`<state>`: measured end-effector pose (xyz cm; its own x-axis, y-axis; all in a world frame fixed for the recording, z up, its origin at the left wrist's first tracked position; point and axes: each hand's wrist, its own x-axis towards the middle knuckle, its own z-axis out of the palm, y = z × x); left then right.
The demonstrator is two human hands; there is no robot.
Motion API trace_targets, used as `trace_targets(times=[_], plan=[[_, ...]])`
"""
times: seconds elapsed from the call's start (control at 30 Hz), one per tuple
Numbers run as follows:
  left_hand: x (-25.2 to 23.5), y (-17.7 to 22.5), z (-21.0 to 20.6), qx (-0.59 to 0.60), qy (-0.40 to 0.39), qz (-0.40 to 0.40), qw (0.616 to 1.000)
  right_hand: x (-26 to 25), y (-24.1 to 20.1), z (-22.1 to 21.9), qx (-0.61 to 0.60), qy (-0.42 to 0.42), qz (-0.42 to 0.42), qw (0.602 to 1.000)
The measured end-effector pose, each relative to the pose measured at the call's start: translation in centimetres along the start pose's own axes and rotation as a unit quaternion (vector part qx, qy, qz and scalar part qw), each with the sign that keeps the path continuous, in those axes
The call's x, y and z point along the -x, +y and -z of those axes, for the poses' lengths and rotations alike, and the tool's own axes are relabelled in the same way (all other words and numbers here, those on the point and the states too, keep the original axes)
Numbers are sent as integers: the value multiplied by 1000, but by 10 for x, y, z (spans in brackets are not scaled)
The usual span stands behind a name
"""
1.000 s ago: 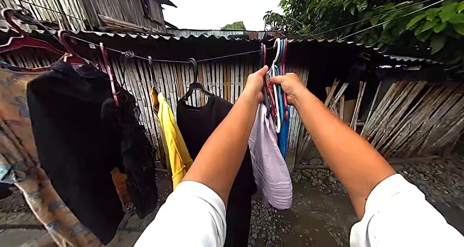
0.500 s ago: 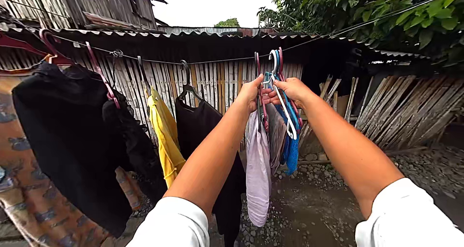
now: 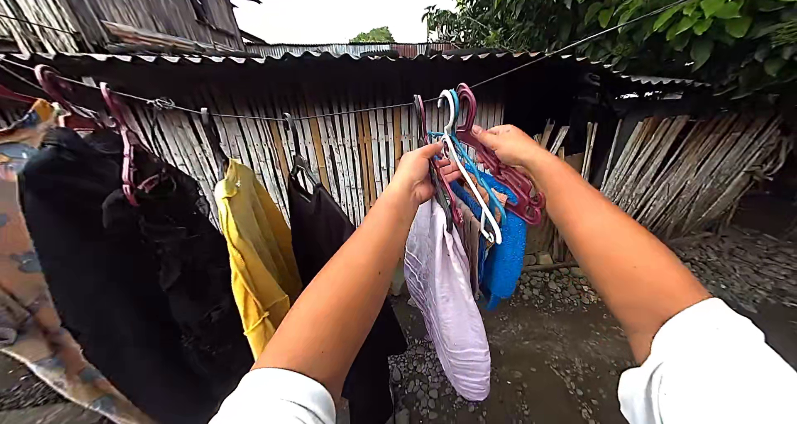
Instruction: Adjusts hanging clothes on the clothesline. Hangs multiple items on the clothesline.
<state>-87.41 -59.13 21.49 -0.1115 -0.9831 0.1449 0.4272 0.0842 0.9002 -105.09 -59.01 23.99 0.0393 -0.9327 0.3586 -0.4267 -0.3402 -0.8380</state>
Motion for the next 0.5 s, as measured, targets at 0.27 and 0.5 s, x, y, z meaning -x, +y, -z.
trace_targets(times=[0.27,0.5], plan=[[13,0,3,8,-7,2,1000,6,6,35,-20,46,-15,999],[20,12,2,-44,-7,-47,998,-1,9,133,126,210,-34,969]])
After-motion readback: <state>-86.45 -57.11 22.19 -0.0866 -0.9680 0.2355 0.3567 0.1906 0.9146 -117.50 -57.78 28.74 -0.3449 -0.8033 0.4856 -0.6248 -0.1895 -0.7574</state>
